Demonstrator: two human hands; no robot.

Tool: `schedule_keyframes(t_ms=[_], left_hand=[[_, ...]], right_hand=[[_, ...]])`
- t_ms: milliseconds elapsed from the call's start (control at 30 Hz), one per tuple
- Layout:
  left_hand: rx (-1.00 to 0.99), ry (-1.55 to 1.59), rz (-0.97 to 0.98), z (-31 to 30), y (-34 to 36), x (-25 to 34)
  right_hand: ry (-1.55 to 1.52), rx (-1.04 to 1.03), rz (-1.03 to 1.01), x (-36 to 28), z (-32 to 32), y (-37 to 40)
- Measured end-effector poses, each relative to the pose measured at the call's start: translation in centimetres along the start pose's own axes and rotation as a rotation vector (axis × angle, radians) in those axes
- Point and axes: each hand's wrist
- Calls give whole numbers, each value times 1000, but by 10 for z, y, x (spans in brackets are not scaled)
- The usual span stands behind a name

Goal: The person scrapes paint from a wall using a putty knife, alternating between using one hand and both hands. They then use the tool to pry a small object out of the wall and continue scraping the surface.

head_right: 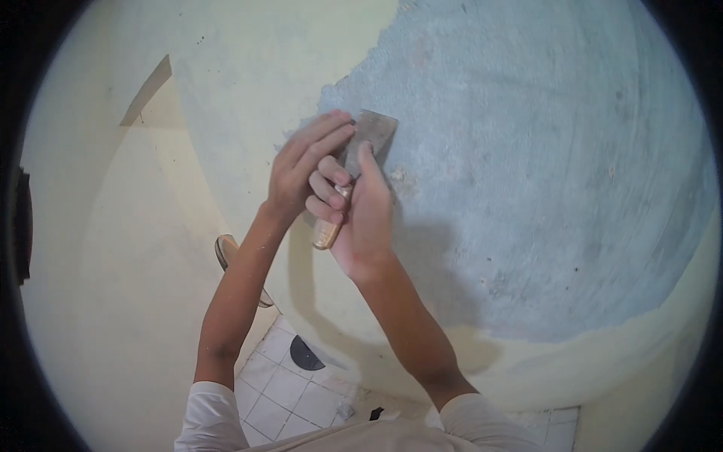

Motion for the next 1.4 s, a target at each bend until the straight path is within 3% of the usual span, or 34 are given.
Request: schedule_keyframes(t_ms=[67,167,267,367,467,967,1167,1267,1400], left_hand=[[44,29,-12,10,-3,4],[213,88,-58,24,-10,8],[255,10,-56,27,-12,6],[173,-7,26,30,-11,-8],[222,-72,68,34,-11,-14],[377,12,53,42,-15,-18],[346,15,58,33,-30,-26],[324,16,44,38,-17,-18],[352,64,57,38,-29,-29]], right_hand=[[-70,-29,27,-4,-4,-3],[23,-22,83,-16,-1,-10],[134,-24,170,-26,0,-12],[182,30,99,-24,3,-10],[179,85,10,-16,1,-6],[-26,53,-62,-1,4,-20],[-47,-14,-144,1,11,-36],[95,70,-207,11,0,-27],[-12,28,-209,10,20,-30]])
Point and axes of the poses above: each hand's wrist, its own y-axis away from the middle knuckle, its own z-axis out of the palm, x = y × z, and after that the axes turned 6 degrees about -y, right-handed
